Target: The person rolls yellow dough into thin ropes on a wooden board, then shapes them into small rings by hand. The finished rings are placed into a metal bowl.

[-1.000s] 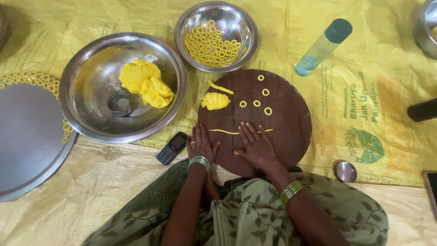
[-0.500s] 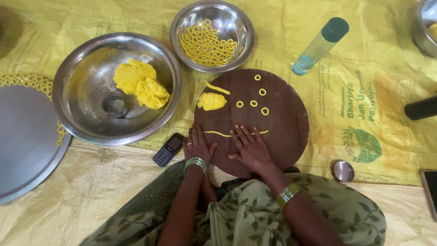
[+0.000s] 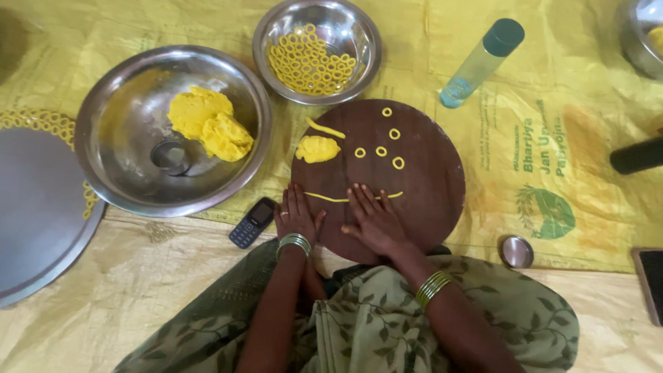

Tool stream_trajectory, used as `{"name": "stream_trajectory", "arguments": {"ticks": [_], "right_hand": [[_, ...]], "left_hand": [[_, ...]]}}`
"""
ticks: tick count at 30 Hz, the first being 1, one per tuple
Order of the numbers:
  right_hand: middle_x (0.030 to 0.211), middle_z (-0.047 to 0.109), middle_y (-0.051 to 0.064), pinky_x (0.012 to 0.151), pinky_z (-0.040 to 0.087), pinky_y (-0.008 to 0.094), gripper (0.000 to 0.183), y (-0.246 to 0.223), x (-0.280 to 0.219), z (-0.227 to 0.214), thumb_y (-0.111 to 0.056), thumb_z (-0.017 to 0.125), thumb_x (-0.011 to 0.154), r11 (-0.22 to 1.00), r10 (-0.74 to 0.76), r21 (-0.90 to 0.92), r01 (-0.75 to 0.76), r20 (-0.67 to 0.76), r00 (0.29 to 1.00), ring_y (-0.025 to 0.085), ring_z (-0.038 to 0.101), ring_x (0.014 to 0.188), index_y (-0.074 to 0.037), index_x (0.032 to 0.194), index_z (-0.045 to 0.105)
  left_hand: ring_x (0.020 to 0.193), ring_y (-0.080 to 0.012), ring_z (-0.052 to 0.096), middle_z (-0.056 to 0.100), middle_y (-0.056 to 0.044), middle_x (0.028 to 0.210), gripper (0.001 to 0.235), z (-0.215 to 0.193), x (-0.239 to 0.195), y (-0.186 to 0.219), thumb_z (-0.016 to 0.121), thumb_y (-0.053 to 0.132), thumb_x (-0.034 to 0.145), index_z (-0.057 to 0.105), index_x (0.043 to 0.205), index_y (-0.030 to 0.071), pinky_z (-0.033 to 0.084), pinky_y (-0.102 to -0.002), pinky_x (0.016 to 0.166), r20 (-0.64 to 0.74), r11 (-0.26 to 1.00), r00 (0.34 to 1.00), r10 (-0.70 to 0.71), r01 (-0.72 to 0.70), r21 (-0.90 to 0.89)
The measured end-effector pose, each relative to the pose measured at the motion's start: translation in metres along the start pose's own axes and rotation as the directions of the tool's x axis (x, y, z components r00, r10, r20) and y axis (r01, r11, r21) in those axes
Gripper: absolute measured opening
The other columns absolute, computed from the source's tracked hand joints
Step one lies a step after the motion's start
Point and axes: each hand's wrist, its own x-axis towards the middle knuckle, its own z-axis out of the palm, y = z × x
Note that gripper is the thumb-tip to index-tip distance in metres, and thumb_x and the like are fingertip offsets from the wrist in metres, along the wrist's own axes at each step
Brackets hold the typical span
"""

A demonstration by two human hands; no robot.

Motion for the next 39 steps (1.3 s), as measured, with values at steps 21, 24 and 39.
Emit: {"name": "stream_trajectory", "arguments": {"ticks": [21, 24, 39], "right_hand": [[0.165, 0.026, 0.028, 0.11, 0.041, 0.055, 0.067, 0.127, -0.024, 0.01, -0.012, 0.065, 0.095, 0.868, 0.452, 0.347, -0.356, -0.253, 0.855, 0.046, 0.035, 0.144, -0.011, 0.158, 0.041], [0.149, 0.053, 0.021, 0.109, 0.051, 0.046, 0.047, 0.114, -0.026, 0.004, -0.003, 0.068, 0.095, 0.916, 0.343, 0.341, -0.213, -0.39, 0.855, 0.04, 0.056, 0.134, -0.011, 0.141, 0.063], [0.111, 0.071, 0.006, 0.084, 0.057, 0.043, 0.013, 0.08, -0.018, -0.006, -0.004, 0.074, 0.088, 0.991, 0.121, 0.109, -0.078, -0.474, 0.872, 0.03, 0.066, 0.107, -0.008, 0.1, 0.076]], "left_hand": [[0.159, -0.0267, 0.012, 0.007, -0.01, 0.173, 0.092, 0.012, 0.001, -0.005, 0.046, 0.058, 0.099, 0.007, 0.165, 0.007, 0.018, -0.055, 0.124, -0.066, 0.999, 0.998, 0.018, -0.021, -0.041], [0.159, -0.0269, 0.01, 0.004, -0.01, 0.173, 0.092, 0.012, 0.001, -0.006, 0.046, 0.059, 0.1, 0.006, 0.164, 0.007, 0.017, -0.056, 0.124, -0.033, 0.999, 0.999, 0.016, -0.018, -0.041], [0.14, -0.0357, 0.046, 0.043, -0.018, 0.158, 0.06, 0.015, 0.01, 0.043, 0.053, 0.021, 0.097, 0.046, 0.156, 0.015, 0.04, -0.053, 0.116, -0.138, 0.981, 0.979, 0.149, -0.164, -0.104]]}}
